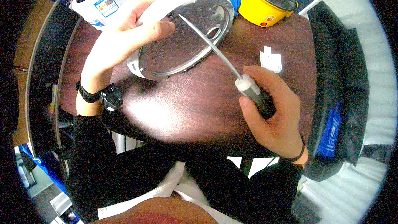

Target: The person uses a screwdriver to remove screws from the lid of a white rice cooker. They then remove the metal steaming tray and continue to unscrew fasteners around its rim. The person places the removed screws on the table and sets the lid and tray aside.

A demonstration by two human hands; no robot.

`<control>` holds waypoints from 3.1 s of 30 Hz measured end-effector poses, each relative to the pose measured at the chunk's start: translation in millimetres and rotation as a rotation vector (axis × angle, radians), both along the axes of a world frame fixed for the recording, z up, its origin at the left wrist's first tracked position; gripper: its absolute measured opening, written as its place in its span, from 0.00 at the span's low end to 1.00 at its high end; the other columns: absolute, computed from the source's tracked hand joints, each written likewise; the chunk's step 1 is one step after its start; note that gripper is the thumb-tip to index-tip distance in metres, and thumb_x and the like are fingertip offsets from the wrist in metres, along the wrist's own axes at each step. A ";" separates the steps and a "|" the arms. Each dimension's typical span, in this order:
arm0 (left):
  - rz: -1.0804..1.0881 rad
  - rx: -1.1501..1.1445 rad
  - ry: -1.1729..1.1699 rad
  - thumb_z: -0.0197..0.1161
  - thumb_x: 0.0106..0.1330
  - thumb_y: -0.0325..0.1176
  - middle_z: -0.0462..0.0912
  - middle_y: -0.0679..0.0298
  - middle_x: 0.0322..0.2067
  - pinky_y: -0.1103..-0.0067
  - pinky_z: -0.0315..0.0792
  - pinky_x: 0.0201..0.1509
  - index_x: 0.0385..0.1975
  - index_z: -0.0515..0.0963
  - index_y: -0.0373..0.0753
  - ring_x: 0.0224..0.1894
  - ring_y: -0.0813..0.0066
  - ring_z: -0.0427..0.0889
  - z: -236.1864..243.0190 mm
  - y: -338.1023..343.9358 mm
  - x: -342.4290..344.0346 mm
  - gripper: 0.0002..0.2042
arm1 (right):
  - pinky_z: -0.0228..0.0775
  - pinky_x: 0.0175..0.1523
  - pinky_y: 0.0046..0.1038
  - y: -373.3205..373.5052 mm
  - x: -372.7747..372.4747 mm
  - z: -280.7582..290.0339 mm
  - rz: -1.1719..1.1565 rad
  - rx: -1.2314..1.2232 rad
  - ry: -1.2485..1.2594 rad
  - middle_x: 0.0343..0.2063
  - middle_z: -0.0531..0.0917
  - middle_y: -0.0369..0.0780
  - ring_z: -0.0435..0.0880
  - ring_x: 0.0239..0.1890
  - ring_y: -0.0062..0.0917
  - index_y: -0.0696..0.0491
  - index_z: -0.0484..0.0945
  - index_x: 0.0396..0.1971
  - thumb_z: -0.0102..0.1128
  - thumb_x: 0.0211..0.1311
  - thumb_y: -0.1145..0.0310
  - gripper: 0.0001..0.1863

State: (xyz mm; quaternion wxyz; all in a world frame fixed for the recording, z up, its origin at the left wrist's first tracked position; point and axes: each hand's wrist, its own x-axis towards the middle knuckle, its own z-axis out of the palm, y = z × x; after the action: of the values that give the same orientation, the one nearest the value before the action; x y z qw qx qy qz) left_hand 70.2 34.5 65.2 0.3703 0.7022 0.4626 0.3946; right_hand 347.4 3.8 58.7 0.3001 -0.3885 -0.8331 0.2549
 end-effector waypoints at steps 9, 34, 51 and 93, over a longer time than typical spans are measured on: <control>0.007 -0.106 -0.048 0.62 0.54 0.33 0.75 0.64 0.44 0.80 0.62 0.54 0.52 0.68 0.32 0.47 0.76 0.71 10.9 -1.6 8.3 0.25 | 0.71 0.36 0.31 5.3 -5.5 -1.1 -0.014 0.286 -0.099 0.32 0.77 0.45 0.79 0.32 0.38 0.55 0.72 0.43 0.58 0.45 0.78 0.20; 0.075 -0.090 -0.185 0.62 0.55 0.33 0.77 0.65 0.37 0.83 0.64 0.48 0.50 0.70 0.32 0.41 0.80 0.72 -0.6 -3.1 13.2 0.22 | 0.66 0.34 0.19 -0.4 6.0 -6.5 0.126 -0.356 0.275 0.33 0.76 0.41 0.75 0.27 0.19 0.62 0.66 0.49 0.48 0.56 0.76 0.19; 0.037 -0.040 -0.209 0.60 0.56 0.33 0.77 0.65 0.36 0.83 0.64 0.47 0.48 0.71 0.32 0.40 0.80 0.72 -4.8 -4.0 18.0 0.20 | 0.59 0.24 0.14 0.3 5.3 -3.0 0.148 -0.685 0.382 0.29 0.75 0.41 0.68 0.19 0.13 0.63 0.64 0.51 0.47 0.59 0.71 0.20; 0.153 0.430 0.190 0.58 0.48 0.29 0.79 0.52 0.35 0.75 0.71 0.44 0.49 0.67 0.31 0.39 0.64 0.80 -5.4 -14.1 24.0 0.25 | 0.60 0.25 0.18 3.4 8.2 -4.6 0.092 -0.280 0.097 0.21 0.75 0.37 0.71 0.19 0.16 0.62 0.72 0.41 0.50 0.60 0.63 0.17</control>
State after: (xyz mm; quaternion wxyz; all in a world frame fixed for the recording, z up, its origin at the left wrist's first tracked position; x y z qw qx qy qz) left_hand 94.2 20.4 59.8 0.1360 0.7618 0.4525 0.4431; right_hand 355.6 7.2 54.1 0.2708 -0.3751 -0.7909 0.4004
